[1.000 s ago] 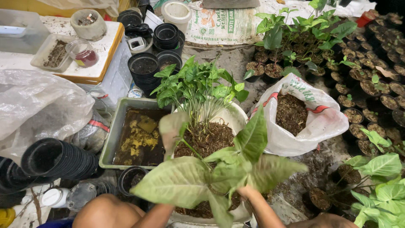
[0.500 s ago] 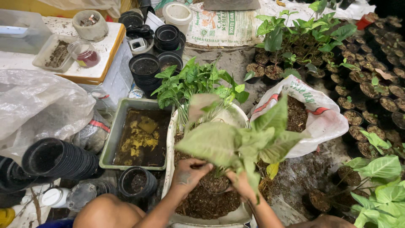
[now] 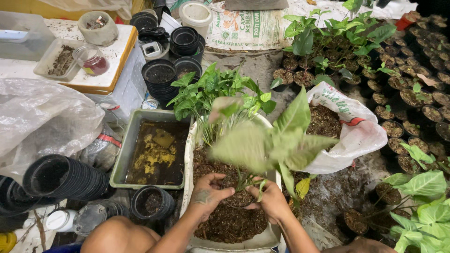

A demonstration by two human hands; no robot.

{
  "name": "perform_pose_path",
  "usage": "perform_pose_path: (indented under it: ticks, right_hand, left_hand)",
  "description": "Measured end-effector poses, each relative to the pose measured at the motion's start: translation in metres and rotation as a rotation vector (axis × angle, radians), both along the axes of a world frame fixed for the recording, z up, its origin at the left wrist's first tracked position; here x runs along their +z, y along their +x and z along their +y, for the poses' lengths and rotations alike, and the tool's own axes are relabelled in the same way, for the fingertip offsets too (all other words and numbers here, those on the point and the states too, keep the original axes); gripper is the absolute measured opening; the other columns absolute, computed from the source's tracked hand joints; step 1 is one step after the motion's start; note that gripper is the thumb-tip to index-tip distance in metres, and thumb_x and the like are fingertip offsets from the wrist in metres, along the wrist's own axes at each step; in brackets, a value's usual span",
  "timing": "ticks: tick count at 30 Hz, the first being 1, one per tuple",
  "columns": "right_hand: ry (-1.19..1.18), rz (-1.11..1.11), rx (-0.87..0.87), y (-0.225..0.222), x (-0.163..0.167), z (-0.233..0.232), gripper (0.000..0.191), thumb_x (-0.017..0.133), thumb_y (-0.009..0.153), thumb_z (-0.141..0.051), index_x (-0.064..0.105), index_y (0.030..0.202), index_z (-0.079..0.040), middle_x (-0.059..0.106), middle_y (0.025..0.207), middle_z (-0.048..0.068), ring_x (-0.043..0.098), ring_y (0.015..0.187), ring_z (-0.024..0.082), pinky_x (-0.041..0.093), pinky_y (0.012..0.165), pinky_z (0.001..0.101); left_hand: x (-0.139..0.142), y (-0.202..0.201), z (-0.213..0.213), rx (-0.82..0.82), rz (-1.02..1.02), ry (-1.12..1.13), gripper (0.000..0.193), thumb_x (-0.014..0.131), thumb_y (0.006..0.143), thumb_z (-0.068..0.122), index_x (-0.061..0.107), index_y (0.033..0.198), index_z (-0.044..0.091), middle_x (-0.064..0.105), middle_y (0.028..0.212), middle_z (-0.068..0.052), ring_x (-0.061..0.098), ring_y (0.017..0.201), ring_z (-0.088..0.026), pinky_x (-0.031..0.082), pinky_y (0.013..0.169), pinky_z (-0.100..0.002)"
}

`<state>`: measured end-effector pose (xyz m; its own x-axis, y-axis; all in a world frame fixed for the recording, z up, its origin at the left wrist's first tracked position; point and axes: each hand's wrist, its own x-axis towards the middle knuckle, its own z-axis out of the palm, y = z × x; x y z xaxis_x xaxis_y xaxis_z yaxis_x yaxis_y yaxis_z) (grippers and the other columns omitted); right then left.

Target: The person repots plants by hand, taking them from a white basin and placing them into individual black plastic pots before filling the pots with soil.

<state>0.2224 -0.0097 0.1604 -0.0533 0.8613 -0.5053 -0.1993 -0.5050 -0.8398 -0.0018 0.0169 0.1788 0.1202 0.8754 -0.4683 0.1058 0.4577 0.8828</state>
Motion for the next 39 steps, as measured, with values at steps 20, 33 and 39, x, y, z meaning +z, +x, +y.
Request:
perform_pose_path:
  ticks: [20, 33, 39]
  right_hand:
    - [0.014, -0.098, -0.047, -0.017, 0.018, -0.003, 0.042, 0.073, 0.085, 0.001, 0.057, 0.124, 0.004, 0.075, 0.108, 0.019, 0.075, 0.089, 0.027, 0.067, 0.068, 0.0402]
    - [0.125, -0.106, -0.055, 0.011, 0.022, 0.002, 0.040, 0.064, 0.090, -0.029, 0.063, 0.113, 0.004, 0.063, 0.121, 0.019, 0.070, 0.100, 0.022, 0.067, 0.059, 0.0418]
    - [0.248, -0.329, -0.019, 0.021, -0.002, 0.000, 0.038, 0.066, 0.089, -0.028, 0.068, 0.120, -0.006, 0.069, 0.117, 0.015, 0.069, 0.093, 0.023, 0.063, 0.066, 0.0406]
  left_hand:
    - [0.025, 0.011, -0.012, -0.041, 0.165, 0.168, 0.073, 0.092, 0.063, 0.017, 0.064, 0.130, 0.007, 0.068, 0.113, -0.009, 0.063, 0.106, -0.023, 0.056, 0.086, -0.035]
    - [0.042, -0.007, -0.017, -0.421, 0.293, 0.615, 0.123, 0.099, 0.057, 0.046, 0.034, 0.152, 0.000, 0.038, 0.153, -0.024, 0.041, 0.139, -0.038, 0.039, 0.110, -0.048]
    - [0.024, -0.002, -0.026, -0.389, 0.332, 0.712, 0.091, 0.096, 0.067, 0.035, 0.051, 0.143, 0.011, 0.050, 0.150, -0.017, 0.054, 0.135, -0.034, 0.045, 0.112, -0.043]
